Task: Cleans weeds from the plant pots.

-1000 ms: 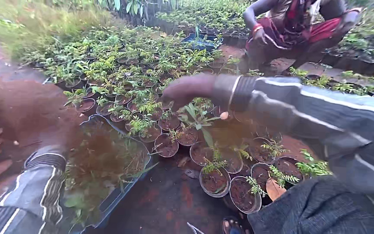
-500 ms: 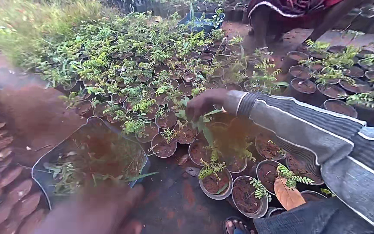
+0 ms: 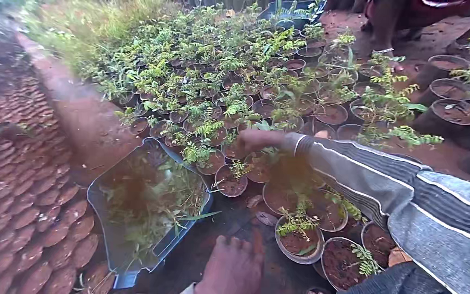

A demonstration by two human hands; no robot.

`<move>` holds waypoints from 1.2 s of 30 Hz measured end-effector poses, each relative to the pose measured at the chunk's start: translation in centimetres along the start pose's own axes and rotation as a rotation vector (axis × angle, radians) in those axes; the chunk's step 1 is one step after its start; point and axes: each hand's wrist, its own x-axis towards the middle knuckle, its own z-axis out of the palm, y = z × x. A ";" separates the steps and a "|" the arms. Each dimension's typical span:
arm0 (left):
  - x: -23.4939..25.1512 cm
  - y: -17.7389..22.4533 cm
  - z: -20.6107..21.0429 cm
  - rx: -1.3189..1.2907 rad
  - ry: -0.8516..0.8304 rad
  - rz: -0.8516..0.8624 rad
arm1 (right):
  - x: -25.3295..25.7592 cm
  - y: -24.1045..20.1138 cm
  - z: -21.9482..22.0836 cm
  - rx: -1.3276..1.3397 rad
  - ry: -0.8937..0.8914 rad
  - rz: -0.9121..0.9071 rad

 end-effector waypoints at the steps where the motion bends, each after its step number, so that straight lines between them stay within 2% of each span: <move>1: 0.2 0.2 -0.3 0.005 -0.020 0.021 | 0.7 -0.1 0.9 -0.047 -0.002 0.008; 6: 0.9 0.4 -0.7 0.006 -0.054 0.087 | 3.7 -1.4 4.1 0.032 -0.044 -0.034; 10: 1.1 -0.1 -0.3 0.003 -0.051 0.103 | 6.9 -0.9 5.2 0.260 0.173 0.096; 13: 1.0 -0.6 0.1 -0.003 -0.045 0.101 | 7.7 -0.2 3.7 0.316 0.303 0.250; 17: 1.0 -1.2 0.4 -0.005 -0.065 0.098 | 7.5 1.7 2.7 0.315 0.358 0.334; 20: 1.3 -1.3 0.3 -0.007 -0.081 0.107 | 7.7 2.1 2.4 0.218 0.275 0.309; 25: 1.6 -1.5 -0.1 -0.010 -0.102 0.109 | 8.7 1.4 4.1 -0.087 0.162 0.131; 29: 1.6 -1.7 -0.3 -0.025 -0.095 0.100 | 6.6 -2.7 2.7 -0.273 -0.058 0.269; 33: 1.7 -1.5 0.0 -0.014 -0.057 0.094 | 9.2 1.0 6.5 -0.317 0.132 0.215; 36: 1.6 -1.5 -0.2 -0.001 -0.049 0.101 | 9.9 0.7 7.0 -0.356 0.083 0.257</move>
